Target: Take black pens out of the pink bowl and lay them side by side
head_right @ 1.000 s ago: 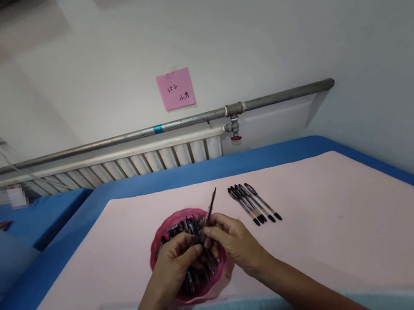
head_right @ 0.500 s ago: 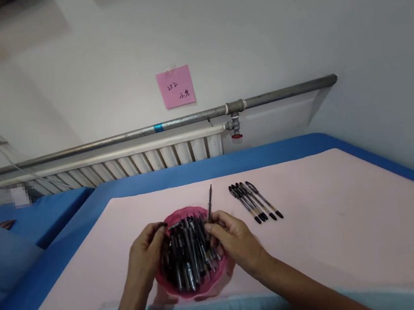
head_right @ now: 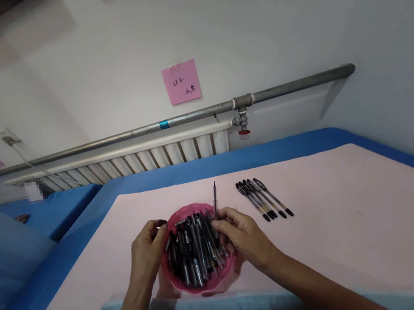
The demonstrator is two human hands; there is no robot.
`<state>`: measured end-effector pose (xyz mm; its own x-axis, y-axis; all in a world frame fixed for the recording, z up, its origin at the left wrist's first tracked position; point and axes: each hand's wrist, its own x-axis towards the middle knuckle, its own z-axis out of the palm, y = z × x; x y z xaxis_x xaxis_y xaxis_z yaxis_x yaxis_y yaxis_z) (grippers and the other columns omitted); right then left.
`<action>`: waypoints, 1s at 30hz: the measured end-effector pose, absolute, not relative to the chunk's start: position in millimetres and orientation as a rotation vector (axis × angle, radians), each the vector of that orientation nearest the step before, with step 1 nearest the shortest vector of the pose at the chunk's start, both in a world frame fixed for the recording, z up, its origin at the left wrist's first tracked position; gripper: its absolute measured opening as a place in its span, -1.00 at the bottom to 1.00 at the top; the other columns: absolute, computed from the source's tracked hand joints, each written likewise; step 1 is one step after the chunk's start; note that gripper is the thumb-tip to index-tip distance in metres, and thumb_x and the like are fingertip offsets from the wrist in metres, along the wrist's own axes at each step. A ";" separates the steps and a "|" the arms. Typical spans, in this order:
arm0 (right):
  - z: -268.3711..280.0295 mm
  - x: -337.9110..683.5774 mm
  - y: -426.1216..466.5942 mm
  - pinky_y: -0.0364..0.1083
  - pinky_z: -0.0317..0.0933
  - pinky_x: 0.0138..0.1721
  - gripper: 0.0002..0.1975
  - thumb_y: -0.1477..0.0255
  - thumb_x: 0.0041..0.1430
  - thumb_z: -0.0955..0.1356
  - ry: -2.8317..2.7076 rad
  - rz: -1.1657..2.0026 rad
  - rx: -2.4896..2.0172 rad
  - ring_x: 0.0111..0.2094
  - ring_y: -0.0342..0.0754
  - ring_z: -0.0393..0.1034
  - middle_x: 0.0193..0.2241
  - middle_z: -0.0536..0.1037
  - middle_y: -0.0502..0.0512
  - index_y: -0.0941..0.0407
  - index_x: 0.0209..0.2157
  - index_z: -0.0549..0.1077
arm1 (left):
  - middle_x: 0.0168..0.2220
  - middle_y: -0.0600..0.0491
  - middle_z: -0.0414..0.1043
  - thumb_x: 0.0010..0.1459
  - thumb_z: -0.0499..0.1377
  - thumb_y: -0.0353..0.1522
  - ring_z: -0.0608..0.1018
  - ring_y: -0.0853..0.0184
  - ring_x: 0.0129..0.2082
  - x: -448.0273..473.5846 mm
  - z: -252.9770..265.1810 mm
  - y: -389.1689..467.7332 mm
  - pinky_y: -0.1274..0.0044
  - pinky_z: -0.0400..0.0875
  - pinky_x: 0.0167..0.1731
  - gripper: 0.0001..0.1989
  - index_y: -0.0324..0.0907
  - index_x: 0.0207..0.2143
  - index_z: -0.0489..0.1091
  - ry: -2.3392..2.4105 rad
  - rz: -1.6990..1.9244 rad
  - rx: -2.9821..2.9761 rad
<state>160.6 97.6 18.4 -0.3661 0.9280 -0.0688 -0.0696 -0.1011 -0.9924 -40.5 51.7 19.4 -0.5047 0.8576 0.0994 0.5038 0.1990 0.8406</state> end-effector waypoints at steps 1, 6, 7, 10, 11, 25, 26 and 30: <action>18.7 160.6 97.4 -0.24 -0.02 -0.75 -0.85 0.31 0.03 0.33 -1.366 1.590 -1.007 -0.78 -0.25 0.13 -0.74 0.31 -0.18 0.09 -0.45 0.33 | -0.59 0.13 0.41 0.05 0.06 -0.22 0.43 0.36 -0.55 -39.5 20.3 51.3 0.55 0.23 -0.50 -0.77 -0.14 -0.37 0.43 2.100 1.223 1.281; 18.6 160.5 97.1 -0.23 -0.03 -0.77 -0.86 0.32 0.02 0.34 -1.370 1.599 -1.002 -0.78 -0.25 0.11 -0.75 0.30 -0.18 0.08 -0.45 0.33 | -0.60 0.14 0.38 0.03 0.07 -0.23 0.41 0.35 -0.55 -38.3 21.5 50.7 0.54 0.21 -0.49 -0.79 -0.14 -0.37 0.42 2.126 1.231 1.312; 18.1 160.4 97.1 -0.23 -0.04 -0.77 -0.86 0.32 0.02 0.34 -1.372 1.600 -1.000 -0.78 -0.25 0.10 -0.74 0.30 -0.18 0.08 -0.45 0.34 | -0.59 0.13 0.39 0.04 0.07 -0.24 0.42 0.35 -0.54 -38.0 21.1 50.9 0.54 0.22 -0.47 -0.79 -0.14 -0.37 0.42 2.122 1.230 1.321; 16.5 160.1 97.7 -0.23 -0.03 -0.76 -0.88 0.34 0.02 0.34 -1.375 1.601 -0.997 -0.78 -0.25 0.11 -0.74 0.30 -0.19 0.08 -0.45 0.34 | -0.53 0.10 0.43 0.06 0.06 -0.26 0.44 0.34 -0.49 -35.3 19.0 51.9 0.54 0.23 -0.44 -0.81 -0.14 -0.38 0.40 2.074 1.231 1.386; 16.0 160.1 98.0 -0.23 -0.03 -0.76 -0.89 0.34 0.02 0.34 -1.375 1.603 -0.998 -0.78 -0.25 0.11 -0.75 0.30 -0.19 0.08 -0.46 0.33 | -0.51 0.09 0.44 0.06 0.05 -0.27 0.44 0.34 -0.48 -33.8 18.0 52.2 0.54 0.23 -0.43 -0.82 -0.14 -0.39 0.40 2.058 1.229 1.422; 15.8 159.7 98.0 -0.23 -0.05 -0.76 -0.90 0.36 0.04 0.33 -1.391 1.610 -0.990 -0.79 -0.26 0.09 -0.75 0.28 -0.20 0.07 -0.46 0.31 | -0.24 -0.01 0.43 0.04 0.08 -0.45 0.39 0.23 -0.17 -21.5 15.9 52.5 0.38 0.24 -0.13 -0.80 -0.13 -0.27 0.43 1.945 0.877 2.024; 15.9 159.7 98.2 -0.23 -0.05 -0.77 -0.89 0.36 0.04 0.33 -1.393 1.606 -0.990 -0.79 -0.26 0.08 -0.76 0.28 -0.21 0.07 -0.45 0.31 | -0.21 -0.01 0.42 0.00 0.14 -0.43 0.38 0.19 -0.15 -15.4 16.1 51.7 0.35 0.22 -0.11 -0.82 -0.13 -0.29 0.44 1.910 0.793 2.080; 17.0 159.5 98.5 -0.22 -0.06 -0.77 -0.89 0.35 0.03 0.32 -1.413 1.599 -0.994 -0.81 -0.25 0.08 -0.76 0.27 -0.22 0.07 -0.43 0.30 | -0.12 -0.04 0.37 -0.12 0.26 -0.33 0.31 0.09 -0.07 3.0 16.9 47.9 0.27 0.16 -0.07 -0.72 -0.12 -0.27 0.46 1.932 0.550 2.147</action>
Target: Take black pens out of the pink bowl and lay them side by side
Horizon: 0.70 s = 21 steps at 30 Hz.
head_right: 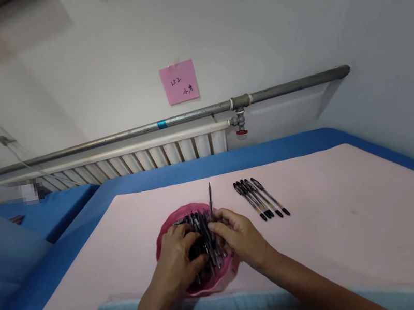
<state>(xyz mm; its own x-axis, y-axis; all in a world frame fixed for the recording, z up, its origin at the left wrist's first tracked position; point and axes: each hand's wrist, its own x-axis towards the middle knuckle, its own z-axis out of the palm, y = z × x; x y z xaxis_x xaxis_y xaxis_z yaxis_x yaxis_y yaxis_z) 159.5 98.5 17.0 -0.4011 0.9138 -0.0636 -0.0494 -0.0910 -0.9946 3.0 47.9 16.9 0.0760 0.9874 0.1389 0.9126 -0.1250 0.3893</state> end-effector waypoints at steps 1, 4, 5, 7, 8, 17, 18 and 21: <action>17.2 159.5 98.5 -0.23 -0.06 -0.76 -0.89 0.35 0.03 0.32 -1.416 1.595 -0.996 -0.80 -0.25 0.09 -0.76 0.27 -0.22 0.08 -0.44 0.30 | -0.11 -0.04 0.36 -0.12 0.26 -0.32 0.30 0.09 -0.06 5.1 17.3 47.2 0.26 0.16 -0.07 -0.70 -0.11 -0.25 0.46 1.955 0.526 2.145; 17.3 159.3 98.3 -0.24 -0.06 -0.76 -0.88 0.35 0.02 0.32 -1.420 1.585 -0.995 -0.79 -0.26 0.08 -0.75 0.26 -0.22 0.08 -0.44 0.29 | -0.11 -0.03 0.35 -0.09 0.22 -0.33 0.29 0.10 -0.05 7.5 18.4 46.1 0.27 0.15 -0.06 -0.72 -0.11 -0.24 0.45 2.005 0.486 2.139; 17.2 159.3 98.2 -0.24 -0.05 -0.75 -0.87 0.35 0.02 0.32 -1.422 1.584 -0.995 -0.78 -0.26 0.08 -0.75 0.26 -0.22 0.08 -0.44 0.29 | -0.11 -0.03 0.35 -0.07 0.21 -0.34 0.29 0.11 -0.06 7.7 18.6 46.2 0.28 0.15 -0.06 -0.75 -0.11 -0.25 0.45 2.011 0.474 2.138; 16.9 159.3 98.2 -0.24 -0.04 -0.75 -0.87 0.34 0.02 0.32 -1.424 1.583 -0.995 -0.77 -0.26 0.09 -0.74 0.26 -0.22 0.08 -0.44 0.29 | -0.12 -0.02 0.35 -0.05 0.19 -0.36 0.30 0.12 -0.06 7.9 18.4 46.8 0.30 0.16 -0.07 -0.78 -0.12 -0.27 0.45 2.017 0.453 2.134; 16.8 159.2 98.1 -0.24 -0.03 -0.74 -0.87 0.34 0.02 0.32 -1.428 1.584 -0.995 -0.77 -0.26 0.09 -0.74 0.27 -0.21 0.08 -0.44 0.29 | -0.12 -0.03 0.35 -0.05 0.19 -0.37 0.30 0.12 -0.07 8.0 18.2 47.3 0.30 0.16 -0.08 -0.77 -0.12 -0.26 0.45 2.021 0.445 2.132; 16.9 159.3 99.1 -0.23 -0.01 -0.73 -0.87 0.33 0.02 0.32 -1.447 1.583 -0.997 -0.76 -0.25 0.10 -0.73 0.26 -0.21 0.08 -0.44 0.28 | -0.12 -0.04 0.36 -0.05 0.19 -0.37 0.32 0.11 -0.09 8.3 14.8 51.3 0.29 0.18 -0.12 -0.78 -0.11 -0.26 0.46 2.025 0.472 2.147; 16.5 159.4 99.2 -0.23 -0.01 -0.73 -0.87 0.33 0.02 0.32 -1.449 1.582 -0.998 -0.76 -0.25 0.10 -0.73 0.25 -0.21 0.08 -0.43 0.28 | -0.13 -0.04 0.37 -0.02 0.17 -0.37 0.33 0.12 -0.10 7.7 14.0 51.9 0.29 0.18 -0.12 -0.80 -0.12 -0.27 0.46 2.020 0.494 2.157; 15.2 159.5 99.2 -0.24 -0.02 -0.73 -0.87 0.34 0.03 0.32 -1.446 1.578 -1.000 -0.76 -0.25 0.10 -0.73 0.27 -0.21 0.08 -0.43 0.29 | -0.20 -0.05 0.40 0.06 0.10 -0.40 0.36 0.14 -0.14 5.4 10.8 54.4 0.30 0.20 -0.14 -0.83 -0.14 -0.33 0.48 2.008 0.549 2.182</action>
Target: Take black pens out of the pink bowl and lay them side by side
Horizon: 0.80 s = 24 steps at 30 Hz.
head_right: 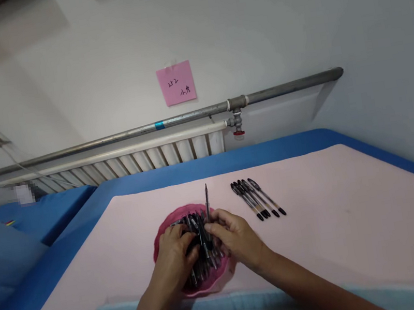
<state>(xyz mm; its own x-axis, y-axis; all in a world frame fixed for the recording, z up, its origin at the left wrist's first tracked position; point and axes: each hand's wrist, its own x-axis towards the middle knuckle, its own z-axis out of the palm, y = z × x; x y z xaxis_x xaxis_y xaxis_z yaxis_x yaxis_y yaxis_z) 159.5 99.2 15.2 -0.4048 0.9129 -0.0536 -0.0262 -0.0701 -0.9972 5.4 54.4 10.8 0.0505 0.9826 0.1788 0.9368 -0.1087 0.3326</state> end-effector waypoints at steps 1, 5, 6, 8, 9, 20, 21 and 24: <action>14.9 159.4 99.1 -0.24 -0.02 -0.73 -0.87 0.34 0.03 0.32 -1.444 1.578 -1.003 -0.76 -0.26 0.09 -0.74 0.27 -0.21 0.08 -0.43 0.29 | -0.23 -0.05 0.41 0.08 0.07 -0.42 0.37 0.15 -0.16 4.6 9.6 55.3 0.31 0.20 -0.14 -0.82 -0.15 -0.36 0.48 2.009 0.570 2.180; 14.7 159.2 98.4 -0.25 -0.02 -0.74 -0.89 0.35 0.04 0.31 -1.445 1.592 -1.017 -0.77 -0.26 0.09 -0.75 0.26 -0.21 0.08 -0.42 0.29 | -0.30 -0.07 0.41 0.11 0.00 -0.46 0.39 0.20 -0.23 0.4 7.1 58.1 0.34 0.24 -0.18 -0.75 -0.18 -0.42 0.47 1.988 0.792 2.051; 14.8 159.2 98.2 -0.25 -0.02 -0.74 -0.89 0.35 0.04 0.31 -1.446 1.597 -1.015 -0.77 -0.25 0.10 -0.75 0.26 -0.21 0.08 -0.42 0.29 | -0.30 -0.06 0.41 0.12 0.00 -0.46 0.40 0.21 -0.23 -1.1 7.5 58.1 0.36 0.25 -0.18 -0.76 -0.19 -0.41 0.47 1.951 0.890 1.976; 14.8 159.1 98.0 -0.25 -0.02 -0.74 -0.89 0.35 0.04 0.31 -1.447 1.599 -1.010 -0.76 -0.26 0.10 -0.74 0.26 -0.21 0.08 -0.43 0.28 | -0.31 -0.04 0.40 0.12 0.02 -0.42 0.41 0.25 -0.24 -4.4 9.4 57.4 0.40 0.26 -0.19 -0.79 -0.19 -0.40 0.46 1.826 1.083 1.778; 14.7 159.1 98.1 -0.25 -0.02 -0.73 -0.89 0.35 0.03 0.31 -1.448 1.597 -1.009 -0.76 -0.26 0.10 -0.73 0.27 -0.21 0.08 -0.43 0.29 | -0.31 -0.02 0.40 0.12 0.03 -0.39 0.41 0.27 -0.25 -5.8 10.8 56.8 0.43 0.27 -0.20 -0.80 -0.18 -0.39 0.45 1.747 1.153 1.661; 12.8 159.7 99.9 -0.24 -0.03 -0.70 -0.89 0.36 0.02 0.32 -1.459 1.617 -0.984 -0.73 -0.25 0.07 -0.71 0.24 -0.20 0.09 -0.45 0.30 | -0.48 0.10 0.41 -0.09 0.29 -0.26 0.37 0.47 -0.47 -4.6 21.0 53.3 0.60 0.25 -0.37 -0.79 -0.24 -0.46 0.45 1.184 1.398 0.730; 12.5 159.6 99.7 -0.24 -0.03 -0.70 -0.89 0.36 0.02 0.32 -1.457 1.613 -0.982 -0.73 -0.25 0.07 -0.71 0.24 -0.20 0.09 -0.44 0.30 | -0.49 0.10 0.41 -0.11 0.30 -0.27 0.37 0.47 -0.48 -4.4 21.8 53.0 0.60 0.25 -0.38 -0.79 -0.24 -0.47 0.45 1.171 1.408 0.705; 11.9 159.1 99.0 -0.23 0.00 -0.68 -0.88 0.36 0.01 0.33 -1.451 1.598 -0.976 -0.70 -0.24 0.11 -0.69 0.25 -0.19 0.09 -0.43 0.30 | -0.52 0.12 0.40 -0.16 0.33 -0.29 0.37 0.49 -0.51 -4.0 23.2 52.0 0.62 0.25 -0.40 -0.80 -0.24 -0.52 0.44 1.162 1.431 0.677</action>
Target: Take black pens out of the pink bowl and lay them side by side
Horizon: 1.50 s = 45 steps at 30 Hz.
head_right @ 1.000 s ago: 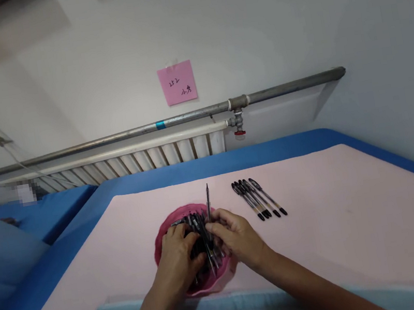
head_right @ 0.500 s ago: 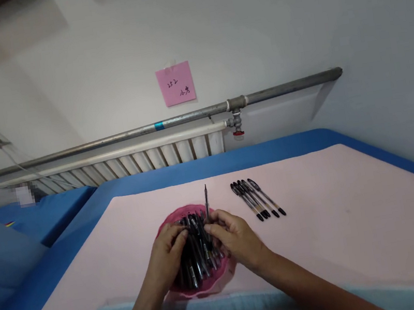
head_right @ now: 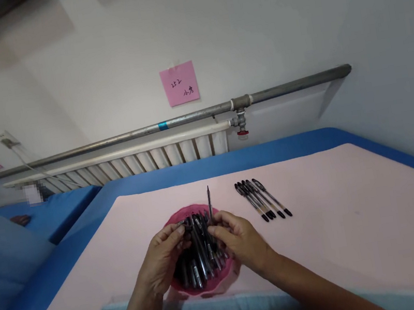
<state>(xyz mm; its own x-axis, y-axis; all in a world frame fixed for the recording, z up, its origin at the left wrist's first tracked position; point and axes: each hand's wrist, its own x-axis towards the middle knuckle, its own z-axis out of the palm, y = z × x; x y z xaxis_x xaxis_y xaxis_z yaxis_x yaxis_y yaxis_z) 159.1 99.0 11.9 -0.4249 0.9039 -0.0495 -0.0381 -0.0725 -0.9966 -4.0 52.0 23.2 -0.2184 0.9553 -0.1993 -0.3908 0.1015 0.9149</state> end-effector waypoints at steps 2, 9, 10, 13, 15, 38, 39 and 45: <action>12.1 158.9 98.6 -0.23 0.02 -0.67 -0.88 0.35 0.01 0.33 -1.462 1.591 -0.970 -0.68 -0.23 0.13 -0.68 0.26 -0.17 0.09 -0.42 0.30 | -0.53 0.12 0.40 -0.17 0.34 -0.31 0.36 0.50 -0.53 -4.4 23.3 51.8 0.62 0.24 -0.42 -0.80 -0.25 -0.51 0.45 1.192 1.431 0.699; 17.4 159.1 96.1 -0.23 0.03 -0.67 -0.89 0.36 0.03 0.32 -1.488 1.567 -0.967 -0.67 -0.23 0.14 -0.68 0.27 -0.16 0.10 -0.41 0.32 | -0.58 0.15 0.37 -0.07 0.22 -0.21 0.34 0.46 -0.57 -23.0 26.5 51.4 0.61 0.19 -0.51 -0.75 -0.23 -0.46 0.46 1.472 1.381 0.911; 17.9 159.1 95.8 -0.23 0.02 -0.67 -0.89 0.36 0.04 0.31 -1.487 1.567 -0.968 -0.68 -0.23 0.13 -0.68 0.26 -0.16 0.10 -0.41 0.32 | -0.61 0.17 0.34 -0.07 0.21 -0.20 0.32 0.47 -0.59 -28.1 27.0 50.8 0.61 0.17 -0.54 -0.76 -0.22 -0.49 0.44 1.526 1.393 0.928; 17.8 159.1 95.7 -0.23 0.03 -0.66 -0.89 0.36 0.03 0.32 -1.486 1.568 -0.973 -0.67 -0.23 0.14 -0.68 0.26 -0.16 0.10 -0.41 0.33 | -0.67 0.20 0.25 -0.07 0.19 -0.22 0.27 0.46 -0.64 -41.9 26.8 49.2 0.60 0.13 -0.59 -0.79 -0.20 -0.54 0.40 1.646 1.363 0.989; 16.8 159.0 95.9 -0.23 0.03 -0.66 -0.89 0.36 0.03 0.32 -1.478 1.579 -0.974 -0.67 -0.24 0.14 -0.67 0.26 -0.16 0.10 -0.41 0.33 | -0.65 0.19 0.25 -0.03 0.15 -0.26 0.28 0.44 -0.63 -47.1 25.5 48.6 0.59 0.14 -0.59 -0.83 -0.18 -0.51 0.40 1.745 1.281 1.061; 12.8 158.9 98.3 -0.22 0.08 -0.64 -0.90 0.37 0.04 0.32 -1.573 1.510 -0.944 -0.64 -0.22 0.17 -0.64 0.27 -0.14 0.10 -0.40 0.34 | -0.43 -0.03 0.42 -0.10 0.13 -0.47 0.43 0.25 -0.39 -8.3 20.5 49.1 0.44 0.26 -0.35 -0.94 -0.20 -0.53 0.40 2.296 0.808 1.637; 12.6 159.2 97.8 -0.22 0.09 -0.62 -0.90 0.36 0.05 0.31 -1.581 1.503 -0.941 -0.63 -0.22 0.18 -0.63 0.28 -0.13 0.10 -0.39 0.34 | -0.48 0.02 0.40 -0.10 0.14 -0.44 0.42 0.29 -0.43 -11.9 22.1 49.5 0.47 0.26 -0.39 -0.96 -0.19 -0.55 0.37 2.204 0.947 1.500; 17.1 160.9 88.2 -0.14 0.20 -0.44 -0.93 0.43 0.08 0.30 -1.899 1.308 -0.851 -0.47 -0.11 0.31 -0.51 0.43 -0.02 0.09 -0.39 0.42 | -0.58 0.16 0.36 -0.16 0.29 -0.35 0.40 0.49 -0.58 -25.2 33.3 50.6 0.61 0.30 -0.51 -0.82 -0.23 -0.52 0.36 1.313 1.487 0.654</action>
